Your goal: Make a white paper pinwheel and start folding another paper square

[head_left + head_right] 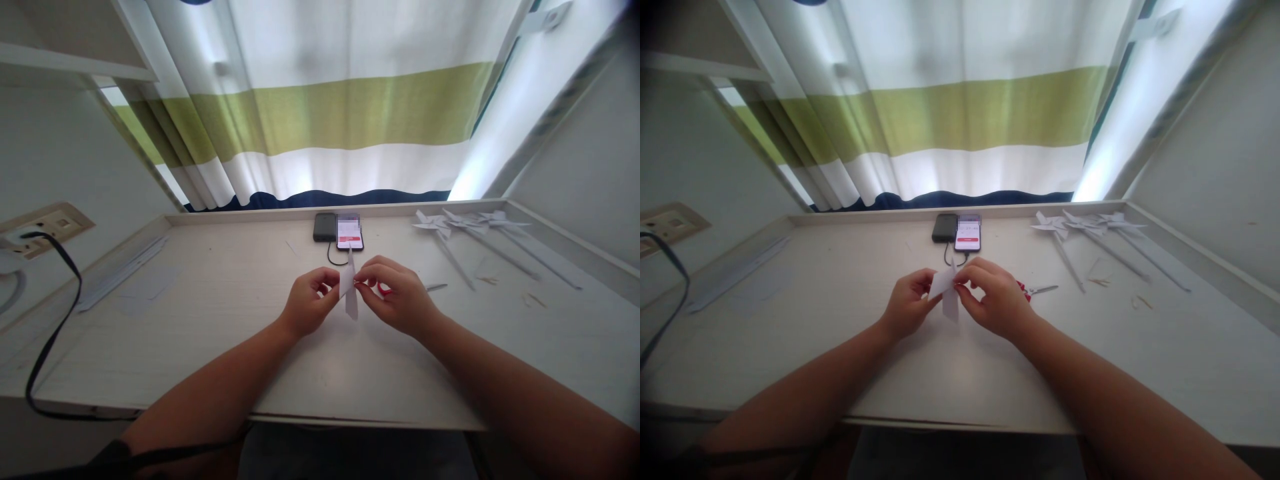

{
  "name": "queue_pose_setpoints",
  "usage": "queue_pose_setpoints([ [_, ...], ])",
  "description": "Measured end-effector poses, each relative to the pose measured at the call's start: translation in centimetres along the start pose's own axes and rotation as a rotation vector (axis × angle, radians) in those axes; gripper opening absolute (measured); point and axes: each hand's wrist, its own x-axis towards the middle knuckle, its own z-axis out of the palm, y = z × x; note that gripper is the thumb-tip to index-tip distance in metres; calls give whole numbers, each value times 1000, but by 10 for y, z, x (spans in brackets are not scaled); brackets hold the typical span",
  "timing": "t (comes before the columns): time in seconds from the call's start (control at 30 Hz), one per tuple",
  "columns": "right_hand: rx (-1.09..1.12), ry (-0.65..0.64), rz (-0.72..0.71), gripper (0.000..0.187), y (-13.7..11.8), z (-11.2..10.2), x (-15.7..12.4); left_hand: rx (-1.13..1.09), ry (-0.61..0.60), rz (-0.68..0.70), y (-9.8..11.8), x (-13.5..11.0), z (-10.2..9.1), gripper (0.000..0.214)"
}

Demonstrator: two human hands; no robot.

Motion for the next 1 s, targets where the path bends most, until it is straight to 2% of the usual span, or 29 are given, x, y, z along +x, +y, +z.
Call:
queue_pose_setpoints([
  [0.3, -22, -47, 13, 13, 2, -1, 1, 32, -6, -8, 1, 0, -1, 21],
  [0.6, -28, -83, 2, 9, 0, -1, 1, -37, -12, -37, 3, -2, 0, 28],
  [1.0, -49, -98, 37, 10, 3, -3, 1, -49, 15, -31, 1, -1, 0, 24],
])
